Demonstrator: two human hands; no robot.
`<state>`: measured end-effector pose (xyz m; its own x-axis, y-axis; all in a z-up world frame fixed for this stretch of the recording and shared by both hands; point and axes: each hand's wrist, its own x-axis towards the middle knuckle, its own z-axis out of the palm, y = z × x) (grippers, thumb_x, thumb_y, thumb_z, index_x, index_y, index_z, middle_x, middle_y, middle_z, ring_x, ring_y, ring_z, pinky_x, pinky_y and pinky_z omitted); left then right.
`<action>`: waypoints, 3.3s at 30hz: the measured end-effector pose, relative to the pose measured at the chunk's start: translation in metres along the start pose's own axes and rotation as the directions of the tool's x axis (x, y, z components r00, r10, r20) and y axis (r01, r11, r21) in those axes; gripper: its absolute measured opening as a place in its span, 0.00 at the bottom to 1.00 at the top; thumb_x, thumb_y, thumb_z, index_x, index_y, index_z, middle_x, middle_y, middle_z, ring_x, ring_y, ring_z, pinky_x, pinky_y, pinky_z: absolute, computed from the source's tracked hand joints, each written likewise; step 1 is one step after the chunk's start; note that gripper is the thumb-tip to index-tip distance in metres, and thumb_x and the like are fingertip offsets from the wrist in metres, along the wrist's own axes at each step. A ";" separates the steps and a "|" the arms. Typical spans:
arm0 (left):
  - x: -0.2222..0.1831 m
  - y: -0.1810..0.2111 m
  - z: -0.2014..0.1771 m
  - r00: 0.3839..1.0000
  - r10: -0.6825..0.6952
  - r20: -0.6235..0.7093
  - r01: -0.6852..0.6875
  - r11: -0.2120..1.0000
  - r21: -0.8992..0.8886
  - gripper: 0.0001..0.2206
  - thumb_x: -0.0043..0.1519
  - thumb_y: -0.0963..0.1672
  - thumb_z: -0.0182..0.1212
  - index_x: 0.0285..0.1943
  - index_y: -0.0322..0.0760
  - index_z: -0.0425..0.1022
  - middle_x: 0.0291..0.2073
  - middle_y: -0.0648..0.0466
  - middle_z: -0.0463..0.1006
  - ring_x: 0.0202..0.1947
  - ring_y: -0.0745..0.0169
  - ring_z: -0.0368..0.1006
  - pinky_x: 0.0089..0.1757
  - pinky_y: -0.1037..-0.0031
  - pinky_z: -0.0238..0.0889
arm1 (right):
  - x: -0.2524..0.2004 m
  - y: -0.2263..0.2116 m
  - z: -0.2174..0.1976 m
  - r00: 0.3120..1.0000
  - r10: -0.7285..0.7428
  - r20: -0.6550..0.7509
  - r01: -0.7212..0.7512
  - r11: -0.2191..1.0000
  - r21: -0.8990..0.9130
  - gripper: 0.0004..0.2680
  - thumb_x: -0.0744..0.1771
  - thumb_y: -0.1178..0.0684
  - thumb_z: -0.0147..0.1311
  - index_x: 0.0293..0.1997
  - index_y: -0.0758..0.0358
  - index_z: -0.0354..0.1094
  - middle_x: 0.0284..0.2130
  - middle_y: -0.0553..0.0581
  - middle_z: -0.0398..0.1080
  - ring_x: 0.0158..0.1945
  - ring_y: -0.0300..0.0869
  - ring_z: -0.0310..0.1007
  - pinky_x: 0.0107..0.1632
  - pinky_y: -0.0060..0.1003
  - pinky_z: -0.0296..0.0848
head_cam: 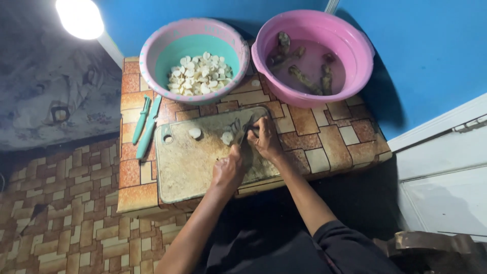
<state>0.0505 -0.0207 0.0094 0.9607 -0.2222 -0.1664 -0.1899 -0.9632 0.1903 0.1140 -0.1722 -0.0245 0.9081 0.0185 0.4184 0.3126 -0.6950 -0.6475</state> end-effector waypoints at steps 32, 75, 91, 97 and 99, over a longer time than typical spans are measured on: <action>-0.015 0.008 -0.003 0.995 0.093 -0.046 -0.085 0.984 0.154 0.14 0.55 0.42 0.45 0.49 0.36 0.57 0.28 0.42 0.75 0.32 0.43 0.75 0.32 0.57 0.70 | -0.008 0.001 0.011 0.998 0.044 -0.053 -0.049 0.994 -0.098 0.09 0.63 0.48 0.46 0.37 0.59 0.54 0.32 0.60 0.59 0.39 0.57 0.64 0.40 0.47 0.66; -0.001 -0.019 0.039 0.994 -0.024 0.104 0.027 0.999 -0.032 0.17 0.53 0.43 0.55 0.47 0.38 0.53 0.31 0.42 0.74 0.36 0.34 0.73 0.34 0.46 0.67 | -0.016 0.019 0.018 0.998 0.047 -0.035 -0.049 0.996 -0.080 0.10 0.61 0.49 0.50 0.40 0.59 0.58 0.33 0.59 0.63 0.42 0.55 0.65 0.46 0.45 0.65; -0.054 0.002 -0.005 0.994 0.098 -0.056 -0.096 0.995 0.036 0.06 0.55 0.40 0.46 0.39 0.38 0.56 0.18 0.44 0.74 0.23 0.44 0.75 0.27 0.59 0.70 | -0.016 0.011 0.022 0.994 0.074 -0.079 -0.089 0.976 -0.199 0.08 0.62 0.50 0.46 0.40 0.59 0.57 0.33 0.58 0.63 0.41 0.54 0.66 0.43 0.44 0.68; -0.017 0.000 0.024 0.997 0.070 -0.045 -0.065 0.991 0.114 0.07 0.55 0.42 0.46 0.41 0.40 0.56 0.22 0.44 0.75 0.27 0.45 0.75 0.28 0.62 0.69 | -0.016 0.007 0.025 0.989 0.116 -0.095 -0.133 0.973 -0.191 0.09 0.61 0.49 0.47 0.39 0.60 0.57 0.32 0.60 0.62 0.40 0.55 0.65 0.42 0.45 0.66; -0.011 0.009 0.018 0.997 0.030 0.067 -0.043 0.977 0.210 0.19 0.55 0.43 0.50 0.56 0.31 0.58 0.35 0.40 0.76 0.38 0.42 0.74 0.33 0.57 0.69 | -0.014 0.005 0.021 0.990 0.100 -0.100 -0.110 0.988 -0.110 0.09 0.62 0.50 0.47 0.39 0.62 0.57 0.32 0.61 0.62 0.40 0.58 0.65 0.42 0.47 0.65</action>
<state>0.0343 -0.0294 -0.0042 0.9389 -0.2606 -0.2246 -0.2697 -0.9629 -0.0101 0.1086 -0.1603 -0.0472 0.9023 -0.1225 0.4133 0.1780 -0.7674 -0.6160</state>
